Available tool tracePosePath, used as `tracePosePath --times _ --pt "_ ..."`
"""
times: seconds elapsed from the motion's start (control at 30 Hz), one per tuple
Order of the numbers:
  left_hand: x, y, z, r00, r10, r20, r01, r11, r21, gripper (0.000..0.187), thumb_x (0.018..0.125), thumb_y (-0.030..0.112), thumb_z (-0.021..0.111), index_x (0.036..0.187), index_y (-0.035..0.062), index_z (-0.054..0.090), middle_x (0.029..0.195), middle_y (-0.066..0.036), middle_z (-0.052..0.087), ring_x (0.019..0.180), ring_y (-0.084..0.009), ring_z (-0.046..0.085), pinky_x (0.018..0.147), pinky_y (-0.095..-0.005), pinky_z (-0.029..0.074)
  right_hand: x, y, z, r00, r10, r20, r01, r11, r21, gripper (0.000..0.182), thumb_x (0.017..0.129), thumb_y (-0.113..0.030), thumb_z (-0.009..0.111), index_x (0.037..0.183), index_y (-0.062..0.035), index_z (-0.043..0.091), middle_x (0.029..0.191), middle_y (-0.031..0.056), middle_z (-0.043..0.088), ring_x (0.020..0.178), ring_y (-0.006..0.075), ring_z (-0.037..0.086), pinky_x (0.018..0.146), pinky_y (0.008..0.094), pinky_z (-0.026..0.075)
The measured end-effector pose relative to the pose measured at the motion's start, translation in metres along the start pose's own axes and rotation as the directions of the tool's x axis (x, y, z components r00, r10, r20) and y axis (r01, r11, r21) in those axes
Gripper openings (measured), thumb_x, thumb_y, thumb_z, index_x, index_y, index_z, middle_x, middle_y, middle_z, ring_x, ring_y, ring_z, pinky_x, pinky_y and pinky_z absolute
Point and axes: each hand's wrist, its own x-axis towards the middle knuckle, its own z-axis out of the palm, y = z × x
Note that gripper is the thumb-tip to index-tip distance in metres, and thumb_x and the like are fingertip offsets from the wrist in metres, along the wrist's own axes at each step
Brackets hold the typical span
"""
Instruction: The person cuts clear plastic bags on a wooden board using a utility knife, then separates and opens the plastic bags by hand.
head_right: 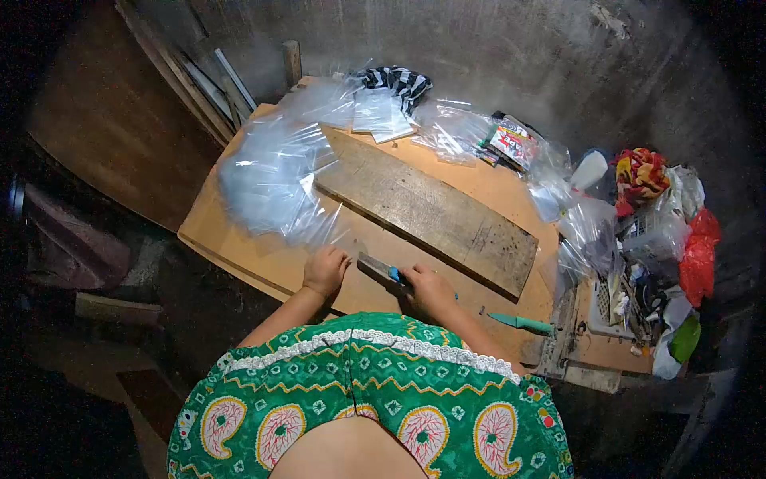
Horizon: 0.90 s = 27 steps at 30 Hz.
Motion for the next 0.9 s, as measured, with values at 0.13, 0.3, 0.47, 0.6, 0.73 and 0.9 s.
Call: tracePosePath --times 0.13,0.3,0.47,0.6,0.73,0.9 --pt "0.001 0.005 -0.001 0.999 0.003 0.053 -0.003 1.0 0.011 0.009 0.071 0.017 0.061 0.071 0.0099 0.056 0.075 -0.009 0.054 0.075 -0.0277 0.053 0.064 -0.0391 0.044 -0.001 -0.003 -0.001 1.0 0.005 0.004 -0.005 0.999 -0.041 0.031 0.072 -0.014 0.06 0.104 -0.0127 0.057 0.085 0.0131 0.056 0.077 0.0337 0.057 0.065 0.0408 0.047" --pt "-0.001 0.018 -0.003 0.986 0.139 0.096 -0.122 0.98 -0.158 0.007 0.073 0.015 0.059 0.072 0.0091 0.056 0.081 -0.009 0.055 0.083 -0.0287 0.054 0.071 -0.0408 0.043 0.003 -0.011 0.004 0.997 0.076 -0.03 -0.077 0.996 -0.044 0.027 0.074 -0.015 0.059 0.101 -0.0137 0.057 0.084 0.0128 0.056 0.075 0.0329 0.057 0.064 0.0412 0.047" --pt "-0.013 0.027 -0.006 0.958 0.214 0.188 -0.173 0.961 -0.217 0.016 0.074 0.026 0.06 0.076 0.0103 0.058 0.101 -0.01 0.054 0.108 -0.0308 0.045 0.088 -0.0495 0.031 0.0 0.008 0.02 0.997 0.041 -0.063 -0.048 0.993 -0.112 0.023 0.074 -0.014 0.058 0.097 -0.0132 0.058 0.081 0.0126 0.055 0.071 0.0322 0.057 0.061 0.0408 0.047" --pt "-0.011 0.014 0.012 0.973 0.008 0.231 0.044 0.975 -0.219 0.04 0.071 0.039 0.061 0.098 0.0104 0.056 0.12 -0.013 0.045 0.119 -0.0315 0.035 0.096 -0.051 0.022 -0.009 0.012 0.026 0.986 -0.061 -0.154 0.033 0.984 -0.178 0.019 0.075 -0.015 0.057 0.095 -0.0124 0.058 0.076 0.011 0.052 0.067 0.0302 0.055 0.056 0.0395 0.046" --pt "-0.002 0.032 -0.002 0.923 -0.265 0.278 0.194 0.947 0.257 0.09 0.067 0.059 0.056 0.131 0.0021 0.028 0.139 -0.018 0.019 0.129 -0.0326 0.016 0.102 -0.0503 0.012 -0.009 0.012 0.027 0.952 -0.204 -0.228 0.148 0.96 -0.238 0.018 0.076 -0.013 0.055 0.094 -0.0102 0.059 0.073 0.0104 0.05 0.065 0.028 0.053 0.053 0.0392 0.044" --pt "0.005 0.042 -0.012 0.802 -0.408 0.437 0.25 0.893 0.374 0.112 0.062 0.073 0.049 0.136 -0.0039 0.011 0.144 -0.016 0.002 0.133 -0.0309 0.0 0.104 -0.0495 0.005 0.001 0.016 0.028 0.951 -0.237 -0.2 0.185 0.95 -0.25 0.018 0.076 -0.014 0.056 0.093 -0.01 0.059 0.072 0.0089 0.05 0.063 0.0269 0.052 0.052 0.0389 0.043"
